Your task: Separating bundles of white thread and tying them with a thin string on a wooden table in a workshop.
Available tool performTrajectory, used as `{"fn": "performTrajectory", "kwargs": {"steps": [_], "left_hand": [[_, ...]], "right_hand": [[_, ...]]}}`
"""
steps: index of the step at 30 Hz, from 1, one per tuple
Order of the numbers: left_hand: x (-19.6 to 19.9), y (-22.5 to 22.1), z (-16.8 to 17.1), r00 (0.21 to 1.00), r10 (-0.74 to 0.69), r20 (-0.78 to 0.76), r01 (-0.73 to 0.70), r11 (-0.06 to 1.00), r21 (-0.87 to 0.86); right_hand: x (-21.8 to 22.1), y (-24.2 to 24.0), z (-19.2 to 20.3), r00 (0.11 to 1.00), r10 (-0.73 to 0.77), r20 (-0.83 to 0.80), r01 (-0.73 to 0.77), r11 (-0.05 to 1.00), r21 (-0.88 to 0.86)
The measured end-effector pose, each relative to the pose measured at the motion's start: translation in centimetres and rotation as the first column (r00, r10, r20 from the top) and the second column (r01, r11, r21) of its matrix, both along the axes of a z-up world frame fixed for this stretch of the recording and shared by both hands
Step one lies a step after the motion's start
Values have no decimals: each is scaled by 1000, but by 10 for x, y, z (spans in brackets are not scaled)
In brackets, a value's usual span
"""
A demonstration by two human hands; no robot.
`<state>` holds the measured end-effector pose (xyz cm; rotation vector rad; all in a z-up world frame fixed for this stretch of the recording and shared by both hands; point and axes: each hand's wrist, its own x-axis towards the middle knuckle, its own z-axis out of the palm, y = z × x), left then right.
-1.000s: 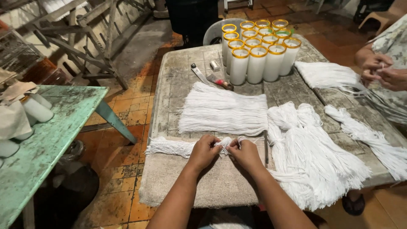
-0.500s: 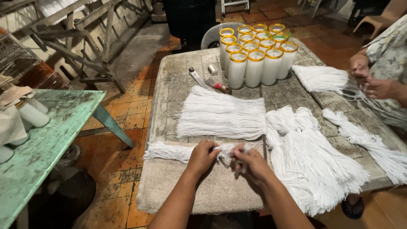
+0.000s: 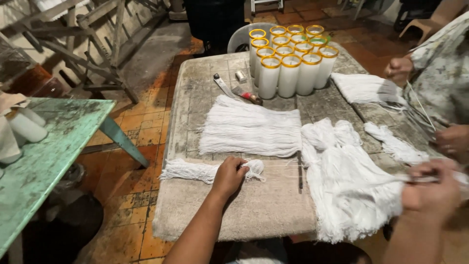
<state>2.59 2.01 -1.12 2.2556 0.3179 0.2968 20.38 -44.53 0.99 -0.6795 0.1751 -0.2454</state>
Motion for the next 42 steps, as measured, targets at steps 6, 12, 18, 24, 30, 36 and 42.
{"fn": "performTrajectory", "kwargs": {"steps": [6,12,18,24,30,36,42], "left_hand": [[-4,-4,18,999,14,-40,-17,998,-64],[-53,-72,117,976,181,-125,-210,600,-772],[-72,-95,77,747,-459,481,661,436,-611],[-104,-40,94,962,-243,-123,186,916,-356],[-147,24,128,741,186,-646,-235,972,9],[-154,63,76,899,330,-289,-209,902,379],[-142,52,52,954,222,-202,-163,949,271]], "right_hand": [[-51,34,31,981,-185,-60,15,378,-926],[-144,151,66,805,153,-573,-593,207,-778],[-183,204,53,638,768,66,40,53,-998],[-153,152,27,858,470,-207,-384,320,-866],[-121,118,2,947,146,-287,-285,-39,-958],[-139,132,26,908,153,-390,-419,282,-863],[-140,132,26,911,184,-368,-409,302,-861]]}}
